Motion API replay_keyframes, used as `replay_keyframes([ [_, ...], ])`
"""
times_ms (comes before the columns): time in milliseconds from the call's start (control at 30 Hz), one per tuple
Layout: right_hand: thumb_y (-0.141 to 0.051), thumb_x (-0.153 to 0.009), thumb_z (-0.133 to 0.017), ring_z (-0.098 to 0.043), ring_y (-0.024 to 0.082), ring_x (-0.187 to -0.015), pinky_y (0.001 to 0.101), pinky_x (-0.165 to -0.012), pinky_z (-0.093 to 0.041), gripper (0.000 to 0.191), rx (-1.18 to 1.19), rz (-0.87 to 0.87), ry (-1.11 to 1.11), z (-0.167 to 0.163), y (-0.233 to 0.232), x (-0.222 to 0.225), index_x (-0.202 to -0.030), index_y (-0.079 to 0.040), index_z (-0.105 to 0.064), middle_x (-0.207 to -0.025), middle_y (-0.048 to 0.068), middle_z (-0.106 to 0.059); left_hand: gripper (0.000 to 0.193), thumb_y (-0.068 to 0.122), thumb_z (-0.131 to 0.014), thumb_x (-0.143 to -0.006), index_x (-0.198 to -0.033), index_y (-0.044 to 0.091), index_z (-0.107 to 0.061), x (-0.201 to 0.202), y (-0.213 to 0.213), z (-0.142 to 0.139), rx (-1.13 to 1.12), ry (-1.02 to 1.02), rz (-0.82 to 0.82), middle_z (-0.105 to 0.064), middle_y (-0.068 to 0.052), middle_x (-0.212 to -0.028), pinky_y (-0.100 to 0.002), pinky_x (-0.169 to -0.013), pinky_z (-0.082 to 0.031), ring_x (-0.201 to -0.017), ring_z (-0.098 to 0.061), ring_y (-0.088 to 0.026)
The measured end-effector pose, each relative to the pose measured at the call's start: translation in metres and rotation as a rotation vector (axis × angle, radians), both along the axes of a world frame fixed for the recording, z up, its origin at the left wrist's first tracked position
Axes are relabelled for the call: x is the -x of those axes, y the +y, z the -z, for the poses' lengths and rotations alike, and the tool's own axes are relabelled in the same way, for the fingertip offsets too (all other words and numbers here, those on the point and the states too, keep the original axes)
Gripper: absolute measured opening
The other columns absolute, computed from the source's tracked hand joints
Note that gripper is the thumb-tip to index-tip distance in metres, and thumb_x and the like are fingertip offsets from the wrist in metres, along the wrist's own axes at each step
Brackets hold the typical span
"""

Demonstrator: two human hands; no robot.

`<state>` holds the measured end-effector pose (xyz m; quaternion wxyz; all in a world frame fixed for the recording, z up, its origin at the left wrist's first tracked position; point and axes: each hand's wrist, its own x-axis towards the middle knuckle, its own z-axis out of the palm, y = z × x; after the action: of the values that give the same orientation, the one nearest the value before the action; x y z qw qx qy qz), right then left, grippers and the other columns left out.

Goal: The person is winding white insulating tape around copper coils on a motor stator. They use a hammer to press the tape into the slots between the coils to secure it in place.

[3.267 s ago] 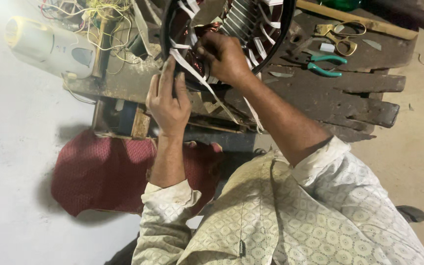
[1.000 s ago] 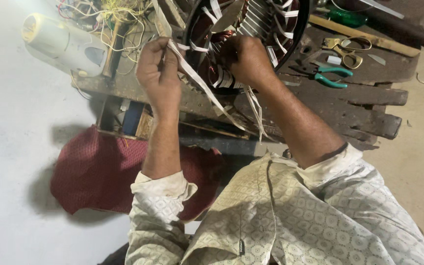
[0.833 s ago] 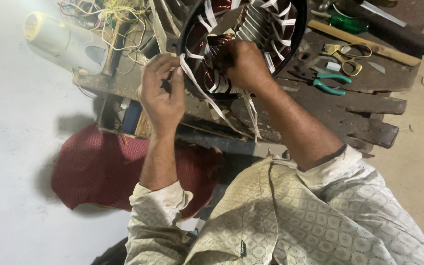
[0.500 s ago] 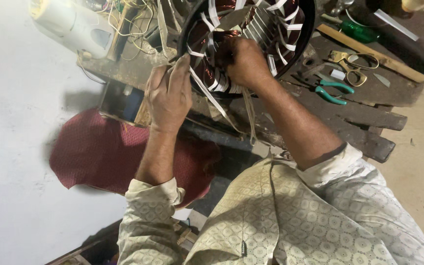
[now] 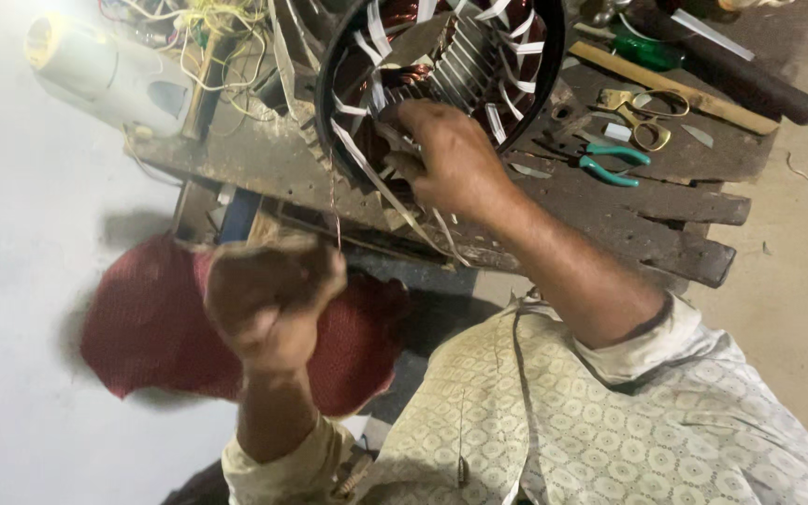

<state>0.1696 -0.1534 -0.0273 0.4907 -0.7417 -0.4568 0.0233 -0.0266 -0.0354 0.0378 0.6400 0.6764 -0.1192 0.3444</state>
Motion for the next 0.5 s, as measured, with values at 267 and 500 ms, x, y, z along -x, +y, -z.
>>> replay_keyframes([
  [267,-0.035,-0.110,-0.055,-0.071,0.023,-0.105,0.0575,-0.118,-0.046,0.026,-0.372,-0.282,-0.356,0.039,0.032,0.103,-0.102,-0.013,-0.064,-0.104,0.008,-0.070,0.016,0.011,-0.057,-0.110,-0.105,0.003,-0.070,0.043,-0.019,-0.045,0.360,-0.173,0.434,-0.071,-0.012,-0.078,-0.032,-0.053,-0.062,-0.061,-0.069,-0.020],
  [500,-0.024,-0.114,-0.047,-0.045,0.016,-0.074,0.0337,-0.065,-0.043,0.036,-0.666,-0.363,0.401,-0.030,-0.082,0.159,-0.080,-0.013,-0.043,-0.078,0.000,-0.045,0.072,0.035,-0.083,-0.074,-0.138,0.009,-0.063,-0.024,0.045,0.039,-0.891,0.197,0.245,-0.071,-0.010,-0.105,-0.042,-0.084,-0.051,-0.091,-0.066,-0.022],
])
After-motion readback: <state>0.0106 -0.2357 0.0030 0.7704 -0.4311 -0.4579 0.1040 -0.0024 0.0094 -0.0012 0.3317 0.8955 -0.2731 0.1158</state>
